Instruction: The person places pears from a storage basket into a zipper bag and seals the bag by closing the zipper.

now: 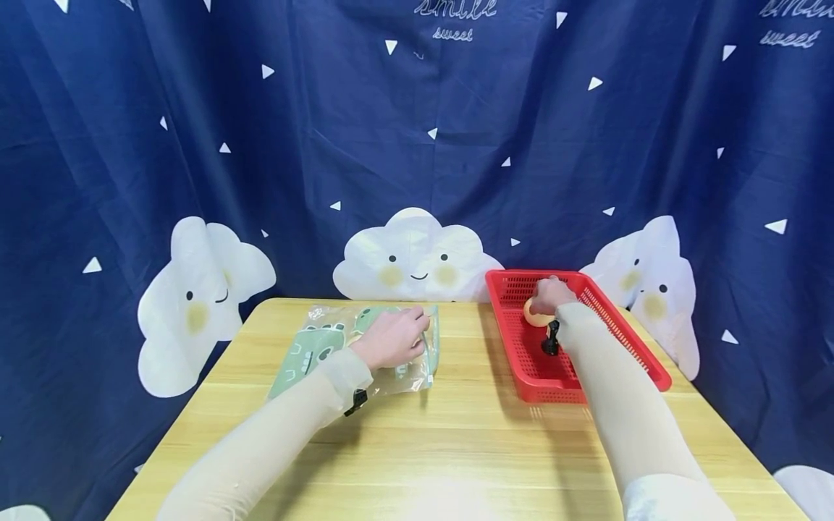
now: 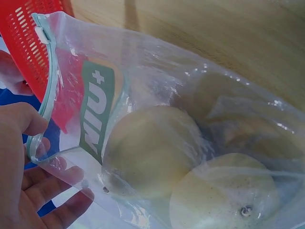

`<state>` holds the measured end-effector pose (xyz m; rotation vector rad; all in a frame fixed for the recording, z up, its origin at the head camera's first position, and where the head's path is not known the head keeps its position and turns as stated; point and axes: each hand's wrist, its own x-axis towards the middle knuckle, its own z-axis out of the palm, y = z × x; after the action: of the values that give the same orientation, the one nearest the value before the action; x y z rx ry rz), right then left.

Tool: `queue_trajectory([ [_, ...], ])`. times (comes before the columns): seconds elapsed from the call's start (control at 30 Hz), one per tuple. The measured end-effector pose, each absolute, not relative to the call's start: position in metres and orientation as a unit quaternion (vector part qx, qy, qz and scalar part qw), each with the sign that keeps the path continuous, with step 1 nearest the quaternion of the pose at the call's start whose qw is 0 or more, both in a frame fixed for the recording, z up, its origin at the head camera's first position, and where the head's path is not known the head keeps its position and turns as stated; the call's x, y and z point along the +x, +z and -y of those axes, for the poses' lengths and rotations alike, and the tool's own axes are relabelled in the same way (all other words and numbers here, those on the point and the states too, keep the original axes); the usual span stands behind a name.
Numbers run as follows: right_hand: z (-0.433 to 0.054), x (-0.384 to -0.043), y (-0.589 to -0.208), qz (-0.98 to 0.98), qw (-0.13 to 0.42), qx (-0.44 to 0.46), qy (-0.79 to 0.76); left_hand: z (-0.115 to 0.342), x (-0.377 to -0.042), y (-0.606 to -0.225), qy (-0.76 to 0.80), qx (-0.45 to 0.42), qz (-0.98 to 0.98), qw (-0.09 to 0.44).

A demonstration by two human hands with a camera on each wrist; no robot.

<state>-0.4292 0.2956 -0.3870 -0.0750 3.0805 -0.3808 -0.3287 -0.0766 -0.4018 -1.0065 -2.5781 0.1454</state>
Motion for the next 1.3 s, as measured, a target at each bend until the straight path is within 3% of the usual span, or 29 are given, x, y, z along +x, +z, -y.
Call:
queue_trajectory([
  [0.43, -0.298, -0.433, -0.396, -0.996, 0.031, -0.046, -0.071, 0.076, -0.33, -0.402, 0.045, -0.361, 0.913, 0.182],
  [0.8, -0.297, -0.418, -0.387, -0.985, 0.133, -0.042, -0.103, 0.075, -0.326, -0.396, 0.044, -0.367, 0.912, 0.177],
  [1.3, -0.288, -0.414, -0.37, -0.979, 0.142, -0.109, -0.102, 0.076, -0.329, -0.401, 0.048, -0.364, 0.912, 0.181],
])
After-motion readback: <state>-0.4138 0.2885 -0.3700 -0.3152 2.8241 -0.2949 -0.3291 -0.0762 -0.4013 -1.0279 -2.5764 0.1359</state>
